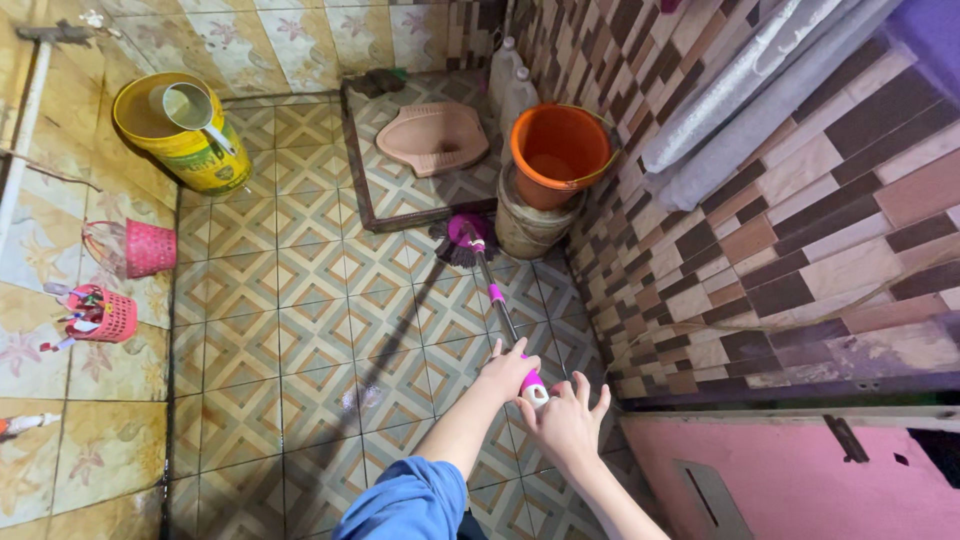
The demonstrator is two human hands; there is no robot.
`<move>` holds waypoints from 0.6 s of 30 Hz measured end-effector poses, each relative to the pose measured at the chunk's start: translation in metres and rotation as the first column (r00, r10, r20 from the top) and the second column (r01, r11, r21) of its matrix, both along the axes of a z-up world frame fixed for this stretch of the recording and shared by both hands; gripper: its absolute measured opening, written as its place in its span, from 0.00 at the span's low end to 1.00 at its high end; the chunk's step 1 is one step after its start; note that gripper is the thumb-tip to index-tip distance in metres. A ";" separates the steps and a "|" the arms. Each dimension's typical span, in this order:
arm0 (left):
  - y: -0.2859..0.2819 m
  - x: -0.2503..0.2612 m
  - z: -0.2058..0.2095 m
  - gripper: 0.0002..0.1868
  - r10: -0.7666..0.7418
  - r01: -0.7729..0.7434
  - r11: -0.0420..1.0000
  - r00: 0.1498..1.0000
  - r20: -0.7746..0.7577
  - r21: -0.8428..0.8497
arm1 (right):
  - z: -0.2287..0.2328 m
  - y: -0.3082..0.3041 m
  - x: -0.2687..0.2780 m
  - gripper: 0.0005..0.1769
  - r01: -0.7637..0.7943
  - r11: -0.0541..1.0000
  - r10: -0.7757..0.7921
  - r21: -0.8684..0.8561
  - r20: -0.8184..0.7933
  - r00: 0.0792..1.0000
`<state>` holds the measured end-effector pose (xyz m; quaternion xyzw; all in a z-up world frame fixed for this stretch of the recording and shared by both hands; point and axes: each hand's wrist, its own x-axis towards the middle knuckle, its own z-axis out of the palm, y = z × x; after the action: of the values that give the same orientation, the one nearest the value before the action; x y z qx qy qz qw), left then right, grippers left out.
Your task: The person mops a tiled floor in a bathroom, moving a mop around a squat toilet and several plastic buckets.
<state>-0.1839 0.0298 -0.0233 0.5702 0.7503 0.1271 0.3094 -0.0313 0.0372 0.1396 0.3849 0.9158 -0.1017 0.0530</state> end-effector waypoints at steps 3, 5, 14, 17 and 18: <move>-0.002 0.006 -0.004 0.16 0.017 -0.020 0.999 0.998 0.053 0.051 | 0.000 0.003 0.002 0.32 0.102 0.989 -0.104 -0.108 -0.018 0.994; -0.001 0.015 -0.001 0.15 0.016 -0.020 0.998 0.997 0.074 0.054 | -0.001 0.007 0.008 0.32 0.162 0.974 -0.162 -0.157 0.009 0.987; 0.013 0.076 -0.012 0.19 -0.044 0.040 0.999 0.986 0.161 0.030 | 0.000 0.012 0.090 0.33 0.289 0.929 -0.301 -0.230 -0.021 0.953; 0.014 0.096 -0.033 0.18 -0.074 0.070 0.997 0.983 0.169 0.031 | 0.009 0.005 0.122 0.34 0.295 0.926 -0.304 -0.236 -0.001 0.953; 0.015 0.104 -0.037 0.17 -0.085 0.082 0.996 0.981 0.173 0.027 | 0.013 0.003 0.131 0.34 0.298 0.924 -0.303 -0.238 0.015 0.953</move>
<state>-0.0798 0.0448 -0.0607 0.5909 0.6947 0.1706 0.3730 0.1000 0.0406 0.1530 0.5103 0.8278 -0.2217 0.0723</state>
